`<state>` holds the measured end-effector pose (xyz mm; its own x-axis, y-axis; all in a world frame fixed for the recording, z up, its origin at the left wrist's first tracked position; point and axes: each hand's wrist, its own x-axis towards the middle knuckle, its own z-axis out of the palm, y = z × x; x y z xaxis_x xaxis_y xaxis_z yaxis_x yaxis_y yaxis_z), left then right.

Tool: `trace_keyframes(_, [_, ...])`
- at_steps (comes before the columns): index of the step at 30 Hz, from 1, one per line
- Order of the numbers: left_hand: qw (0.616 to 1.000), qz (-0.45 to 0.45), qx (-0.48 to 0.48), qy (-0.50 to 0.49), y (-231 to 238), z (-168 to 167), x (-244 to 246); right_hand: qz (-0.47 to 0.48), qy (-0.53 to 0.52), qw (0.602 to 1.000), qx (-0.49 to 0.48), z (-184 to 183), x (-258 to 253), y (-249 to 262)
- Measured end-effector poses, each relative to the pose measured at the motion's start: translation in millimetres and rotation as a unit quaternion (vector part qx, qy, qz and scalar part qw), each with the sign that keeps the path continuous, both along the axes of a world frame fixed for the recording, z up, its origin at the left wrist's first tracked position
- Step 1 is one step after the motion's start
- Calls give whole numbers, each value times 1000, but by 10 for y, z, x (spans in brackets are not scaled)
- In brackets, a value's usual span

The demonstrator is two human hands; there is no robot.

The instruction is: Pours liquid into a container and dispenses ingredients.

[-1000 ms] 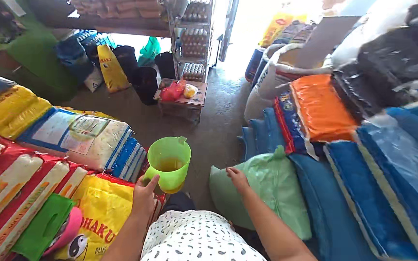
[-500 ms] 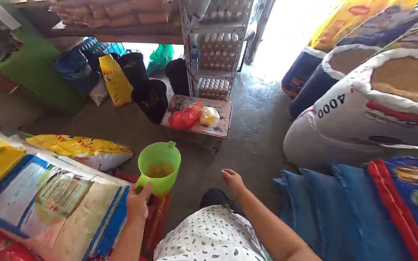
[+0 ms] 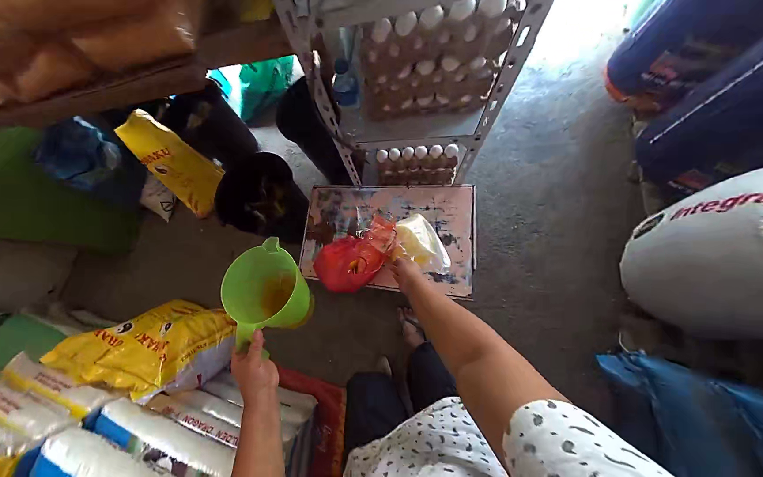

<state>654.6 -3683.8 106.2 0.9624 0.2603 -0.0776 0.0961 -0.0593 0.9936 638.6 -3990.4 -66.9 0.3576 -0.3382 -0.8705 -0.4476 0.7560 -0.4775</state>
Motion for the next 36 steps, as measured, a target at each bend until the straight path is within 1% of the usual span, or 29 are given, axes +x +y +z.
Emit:
trace_keyframes(2, [1000,-13,-2,-14,-105,-49,267,-37,33,999,2,-283,285,-7])
trace_keyframes(4, [999,-25,-8,-24,-182,-32,443,-39,71,997,-8,-492,465,-28])
trace_keyframes(6, [998,-44,-20,-25,-191,18,566,-50,114,992,-11,-560,568,-44])
trace_keyframes(8, [996,-73,-52,-27,-153,43,686,-86,140,986,-18,-657,664,-83])
trace_keyframes(12, [990,-105,-91,-6,-58,119,854,-137,140,979,-48,-803,668,-67])
trace_keyframes(15, [989,-114,-92,19,-64,100,1063,-126,94,984,-83,-655,526,-93])
trace_keyframes(16, [989,-119,-81,26,-94,61,1155,-114,68,986,-99,-539,445,-118])
trace_keyframes(18, [990,-123,-55,39,-192,-87,1362,-88,12,989,-120,-190,229,-185])
trace_keyframes(20, [990,-129,-31,53,-310,-341,1596,-88,-9,987,-136,128,-17,-222])
trace_keyframes(23, [985,-155,-24,71,-514,-863,1946,-112,-15,982,-153,479,-408,-174])
trace_keyframes(25, [983,-165,-46,73,-654,-1255,2156,-133,-21,981,-142,724,-605,-85])
trace_keyframes(27, [982,-150,-86,71,-806,-1598,2319,-157,-28,980,-116,927,-738,29])
trace_keyframes(30, [980,-118,-132,91,-982,-1940,2408,-184,-49,978,-82,1089,-866,200])
trace_keyframes(33, [979,-100,-128,123,-1040,-2129,2326,-212,-72,970,-95,1172,-885,327])
trace_keyframes(34, [980,-99,-111,134,-1026,-2149,2287,-224,-82,965,-105,1188,-866,360])
trace_keyframes(35, [981,-101,-75,148,-1007,-2137,2263,-233,-90,961,-117,1210,-826,383])
trace_keyframes(36, [980,-116,-11,164,-976,-2079,2242,-236,-92,959,-131,1245,-769,400])
